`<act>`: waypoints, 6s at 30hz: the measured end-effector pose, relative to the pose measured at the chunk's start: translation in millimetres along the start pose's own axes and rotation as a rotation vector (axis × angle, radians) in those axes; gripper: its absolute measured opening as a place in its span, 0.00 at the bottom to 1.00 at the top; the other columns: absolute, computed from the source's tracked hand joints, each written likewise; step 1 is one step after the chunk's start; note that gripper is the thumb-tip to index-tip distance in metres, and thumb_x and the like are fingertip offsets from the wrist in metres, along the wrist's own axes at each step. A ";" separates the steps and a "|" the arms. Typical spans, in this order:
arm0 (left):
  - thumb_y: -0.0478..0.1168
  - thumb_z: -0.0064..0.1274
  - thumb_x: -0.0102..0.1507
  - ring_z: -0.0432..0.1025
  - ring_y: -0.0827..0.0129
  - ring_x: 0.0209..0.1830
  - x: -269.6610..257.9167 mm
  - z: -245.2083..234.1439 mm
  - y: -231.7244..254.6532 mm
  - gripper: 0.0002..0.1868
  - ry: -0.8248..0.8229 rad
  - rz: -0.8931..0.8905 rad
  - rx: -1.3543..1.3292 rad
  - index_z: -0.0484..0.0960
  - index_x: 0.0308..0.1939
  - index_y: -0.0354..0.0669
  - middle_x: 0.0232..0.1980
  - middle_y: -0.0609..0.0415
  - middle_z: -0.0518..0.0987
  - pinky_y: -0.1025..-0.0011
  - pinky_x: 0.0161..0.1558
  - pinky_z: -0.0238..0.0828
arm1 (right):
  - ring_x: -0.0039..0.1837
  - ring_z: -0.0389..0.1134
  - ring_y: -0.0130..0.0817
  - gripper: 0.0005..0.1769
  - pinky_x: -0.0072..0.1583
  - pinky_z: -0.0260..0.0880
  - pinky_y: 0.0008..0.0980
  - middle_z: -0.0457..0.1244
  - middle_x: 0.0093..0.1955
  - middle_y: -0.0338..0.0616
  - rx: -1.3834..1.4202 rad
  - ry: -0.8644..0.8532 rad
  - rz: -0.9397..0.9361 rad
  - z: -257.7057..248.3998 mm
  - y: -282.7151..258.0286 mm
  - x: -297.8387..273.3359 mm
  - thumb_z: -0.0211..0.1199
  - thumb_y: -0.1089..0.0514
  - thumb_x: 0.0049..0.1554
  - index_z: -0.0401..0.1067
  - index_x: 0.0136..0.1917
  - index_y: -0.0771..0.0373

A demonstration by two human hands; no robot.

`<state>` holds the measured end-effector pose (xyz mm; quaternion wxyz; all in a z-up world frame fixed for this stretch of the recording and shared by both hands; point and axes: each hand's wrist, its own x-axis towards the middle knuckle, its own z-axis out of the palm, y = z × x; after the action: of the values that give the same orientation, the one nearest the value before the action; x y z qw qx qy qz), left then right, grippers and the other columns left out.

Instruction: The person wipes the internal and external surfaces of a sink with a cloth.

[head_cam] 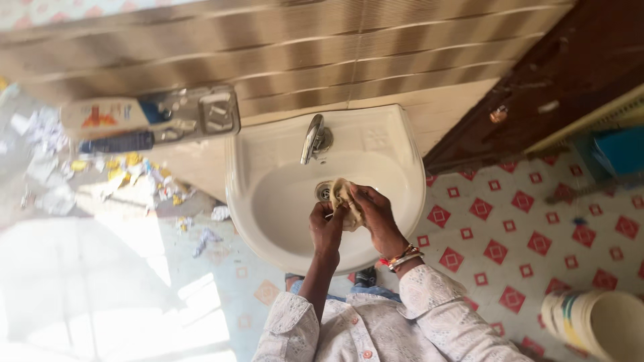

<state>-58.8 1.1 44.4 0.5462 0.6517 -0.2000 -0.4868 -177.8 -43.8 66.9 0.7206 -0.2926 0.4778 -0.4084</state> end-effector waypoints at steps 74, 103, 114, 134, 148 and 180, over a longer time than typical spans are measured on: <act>0.62 0.43 0.64 0.64 0.51 0.63 210.2 -11.2 6.5 0.37 -0.241 -0.392 -0.183 0.64 0.75 0.58 0.73 0.56 0.62 0.56 0.58 0.71 | 0.56 0.72 0.31 0.30 0.57 0.75 0.33 0.69 0.58 0.44 0.021 0.111 0.012 20.3 5.6 28.4 0.63 0.65 0.55 0.66 0.71 0.65; 0.68 0.38 0.64 0.69 0.53 0.63 199.6 -26.4 13.9 0.42 -0.351 -0.268 -0.008 0.60 0.77 0.53 0.73 0.56 0.65 0.50 0.51 0.77 | 0.54 0.73 0.32 0.29 0.54 0.75 0.34 0.69 0.56 0.44 -0.176 0.183 0.211 6.9 37.5 44.0 0.66 0.62 0.54 0.69 0.70 0.62; 0.40 0.38 0.69 0.77 0.64 0.48 188.2 -18.6 7.4 0.29 -0.211 -0.119 0.269 0.65 0.76 0.64 0.65 0.56 0.76 0.62 0.48 0.80 | 0.52 0.73 0.34 0.28 0.52 0.76 0.33 0.70 0.54 0.44 -0.242 0.136 0.253 -8.8 57.3 43.8 0.66 0.62 0.53 0.70 0.67 0.65; 0.39 0.53 0.59 0.80 0.72 0.35 219.3 -19.3 -4.3 0.26 -0.129 0.023 0.360 0.81 0.63 0.60 0.40 0.59 0.87 0.68 0.39 0.82 | 0.45 0.74 0.27 0.26 0.43 0.69 0.27 0.71 0.47 0.42 -0.421 0.017 -0.182 100.3 -24.1 84.3 0.70 0.50 0.54 0.73 0.63 0.65; 0.49 0.58 0.60 0.82 0.63 0.39 235.2 4.3 3.1 0.10 0.228 -0.148 0.457 0.92 0.41 0.58 0.39 0.54 0.88 0.67 0.47 0.77 | 0.46 0.73 0.27 0.14 0.45 0.73 0.28 0.72 0.44 0.43 -0.630 0.114 -0.389 96.0 -1.1 101.9 0.67 0.55 0.58 0.77 0.53 0.66; 0.56 0.49 0.67 0.76 0.58 0.29 193.6 3.8 39.4 0.23 0.181 -0.158 0.214 0.84 0.42 0.38 0.36 0.53 0.86 0.64 0.36 0.72 | 0.61 0.65 0.54 0.21 0.60 0.69 0.46 0.61 0.64 0.57 -1.345 0.049 -0.183 6.6 124.8 81.3 0.76 0.60 0.37 0.79 0.46 0.61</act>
<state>34.9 -167.0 -0.1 0.4493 0.7611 -0.1490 -0.4435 -116.0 -52.4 -68.5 0.3335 -0.7071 0.6173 -0.0883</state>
